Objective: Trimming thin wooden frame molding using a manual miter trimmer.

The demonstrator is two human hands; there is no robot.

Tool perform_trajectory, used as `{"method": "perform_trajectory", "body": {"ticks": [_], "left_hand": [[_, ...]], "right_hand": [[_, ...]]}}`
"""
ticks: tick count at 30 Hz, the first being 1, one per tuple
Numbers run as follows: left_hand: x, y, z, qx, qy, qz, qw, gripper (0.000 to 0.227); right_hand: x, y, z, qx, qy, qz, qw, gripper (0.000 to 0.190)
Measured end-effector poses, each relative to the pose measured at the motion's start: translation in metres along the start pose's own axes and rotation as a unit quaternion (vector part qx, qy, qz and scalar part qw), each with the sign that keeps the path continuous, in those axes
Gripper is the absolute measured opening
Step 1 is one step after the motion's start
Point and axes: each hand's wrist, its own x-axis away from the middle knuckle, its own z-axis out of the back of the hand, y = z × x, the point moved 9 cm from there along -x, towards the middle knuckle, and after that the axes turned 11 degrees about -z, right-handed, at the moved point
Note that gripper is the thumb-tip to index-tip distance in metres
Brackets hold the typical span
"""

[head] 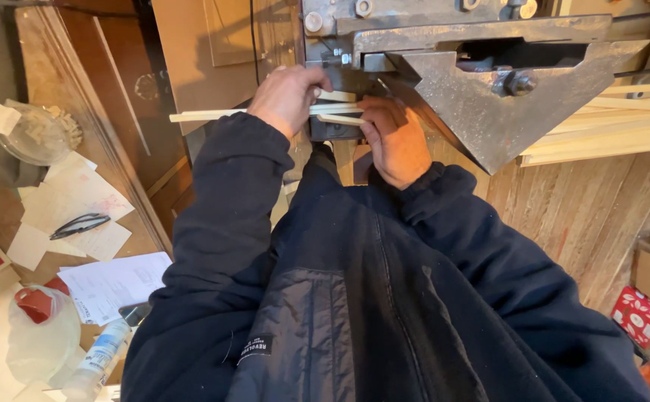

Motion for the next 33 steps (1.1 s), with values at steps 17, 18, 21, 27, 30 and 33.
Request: {"method": "perform_trajectory", "body": {"ticks": [17, 18, 21, 27, 30, 33], "left_hand": [[0.003, 0.019, -0.010, -0.040, -0.097, -0.026, 0.994, 0.018], [0.004, 0.020, -0.010, -0.039, -0.097, -0.026, 0.994, 0.018], [0.005, 0.025, -0.008, -0.019, -0.077, -0.058, 0.995, 0.025], [0.004, 0.034, -0.008, -0.059, -0.075, -0.087, 0.992, 0.024], [-0.001, 0.031, -0.011, -0.076, -0.094, -0.079, 0.989, 0.022], [0.005, 0.034, -0.005, -0.050, -0.074, -0.083, 0.993, 0.024]], "right_hand": [[0.001, -0.002, 0.000, 0.010, -0.002, 0.002, 1.000, 0.016], [0.000, -0.002, 0.001, 0.010, -0.002, 0.001, 1.000, 0.016], [0.001, -0.002, 0.001, 0.007, -0.003, 0.003, 1.000, 0.017], [0.008, -0.003, 0.005, -0.001, -0.026, -0.011, 1.000, 0.015], [0.027, -0.027, 0.029, -0.006, 0.038, 0.058, 0.998, 0.016], [0.054, -0.029, 0.027, -0.029, -0.035, 0.052, 0.998, 0.016]]}}
